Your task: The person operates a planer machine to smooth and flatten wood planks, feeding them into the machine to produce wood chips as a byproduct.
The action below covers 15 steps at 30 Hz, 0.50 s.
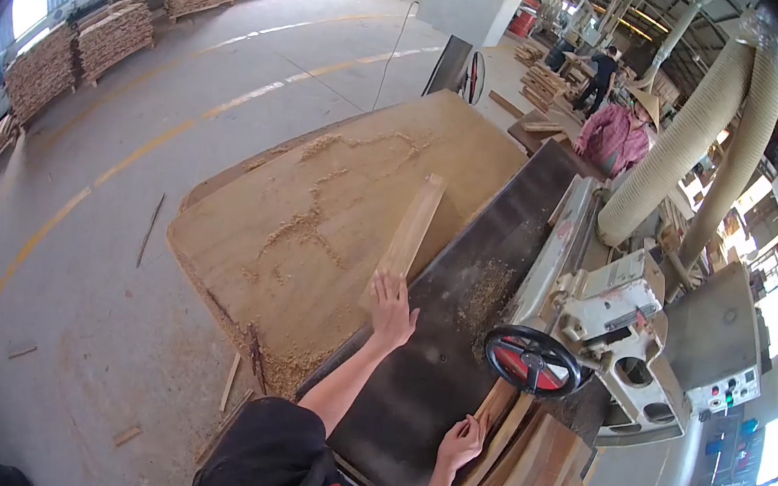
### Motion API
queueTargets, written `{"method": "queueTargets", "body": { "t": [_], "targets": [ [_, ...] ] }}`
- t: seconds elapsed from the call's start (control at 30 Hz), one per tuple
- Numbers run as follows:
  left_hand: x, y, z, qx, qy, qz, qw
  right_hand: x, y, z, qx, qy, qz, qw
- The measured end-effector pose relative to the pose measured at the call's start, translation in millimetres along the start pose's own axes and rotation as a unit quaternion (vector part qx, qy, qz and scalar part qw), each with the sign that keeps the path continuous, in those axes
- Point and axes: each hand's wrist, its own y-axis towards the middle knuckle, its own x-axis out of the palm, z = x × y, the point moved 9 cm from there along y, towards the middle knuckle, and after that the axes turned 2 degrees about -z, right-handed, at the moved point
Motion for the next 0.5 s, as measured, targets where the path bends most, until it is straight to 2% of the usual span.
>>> {"method": "queueTargets", "body": {
  "t": [0.03, 0.07, 0.17, 0.27, 0.37, 0.47, 0.5],
  "targets": [
    [1, 1, -5, 0.013, 0.003, 0.028, 1.000, 5, 6, 4, -0.034, -0.014, 0.011, 0.999],
    [2, 2, -12, 0.008, -0.002, 0.058, 0.998, 16, 10, 20, 0.006, 0.022, -0.003, 1.000],
    [-18, 18, -36, -0.071, -0.027, 0.017, 0.997, 20, 29, 15, -0.005, 0.055, -0.046, 0.997],
    [-18, 24, -56, -0.099, -0.061, -0.020, 0.993, 16, 23, -5, -0.077, 0.009, -0.052, 0.996],
    [-39, 19, -58, -0.103, -0.043, -0.030, 0.993, 6, -8, -27, -0.078, 0.037, -0.070, 0.994],
    [-58, -3, -62, -0.104, -0.145, -0.109, 0.978, -6, -44, -54, -0.071, 0.056, -0.100, 0.991],
    [-39, -17, -75, -0.143, -0.355, -0.146, 0.912, -10, -59, -63, -0.067, 0.064, -0.108, 0.990]
  ]
}}
